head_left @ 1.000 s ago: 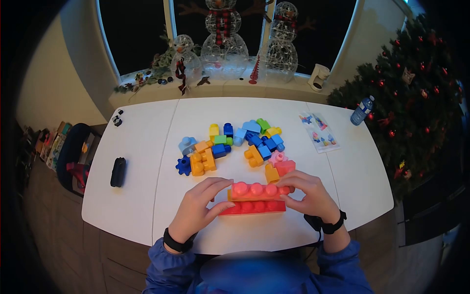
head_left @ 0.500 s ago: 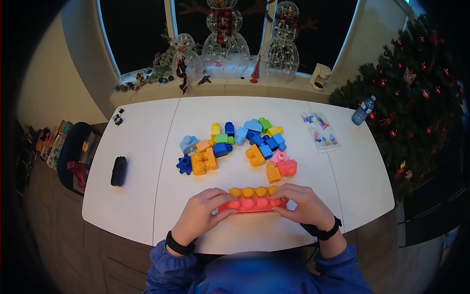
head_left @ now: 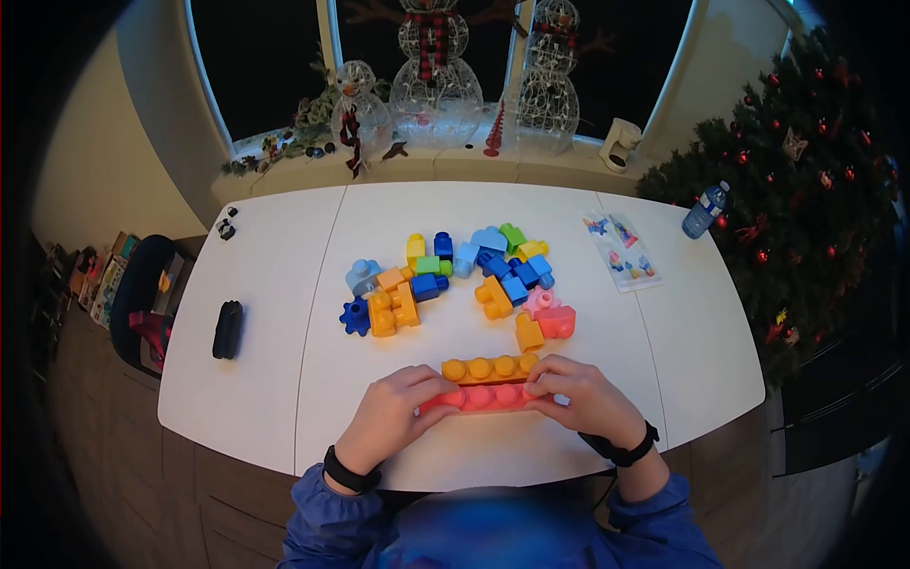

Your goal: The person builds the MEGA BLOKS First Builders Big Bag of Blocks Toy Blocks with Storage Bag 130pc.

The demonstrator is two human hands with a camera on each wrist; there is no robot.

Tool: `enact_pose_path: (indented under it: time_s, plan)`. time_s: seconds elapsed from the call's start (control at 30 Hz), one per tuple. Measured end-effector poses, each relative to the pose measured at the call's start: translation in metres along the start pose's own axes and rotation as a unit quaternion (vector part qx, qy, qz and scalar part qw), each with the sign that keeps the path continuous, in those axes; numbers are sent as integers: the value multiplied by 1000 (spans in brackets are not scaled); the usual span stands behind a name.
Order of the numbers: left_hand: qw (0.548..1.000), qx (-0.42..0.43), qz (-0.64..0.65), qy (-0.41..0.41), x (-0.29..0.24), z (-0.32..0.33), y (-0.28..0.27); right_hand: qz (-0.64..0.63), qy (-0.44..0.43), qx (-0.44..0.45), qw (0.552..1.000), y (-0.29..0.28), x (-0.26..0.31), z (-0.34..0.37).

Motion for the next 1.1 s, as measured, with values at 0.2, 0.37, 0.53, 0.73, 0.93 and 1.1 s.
enact_pose_path:
  time_s: [0.2,0.37,0.53,0.73,0.93,1.1]
  plan:
    - [1000,2,-4,-3,0,0,2,12,-2,-7,1000,2,-2,2]
    - [1000,-5,-14,-12,0,-1,-3,18,9,-47,999,-11,3,3]
    - [1000,0,-14,-28,5,-10,-6,55,39,-44,997,-14,-4,0]
    - [1000,14,0,-11,15,-10,6,59,57,-17,996,-5,-18,1]
    - [998,33,2,-50,13,-10,6,53,60,-11,997,-4,-20,0]
    - [999,26,2,-40,12,-9,6,52,63,-5,997,-4,-19,0]
Point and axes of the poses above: each hand's wrist, its own z-axis away from the middle knuckle, its own y-axis out of the palm, x = y × z, the point moved 7 cm from there along -z, towards the middle knuckle, and after that the axes turned 1 degree about x, right-handed, at the moved point
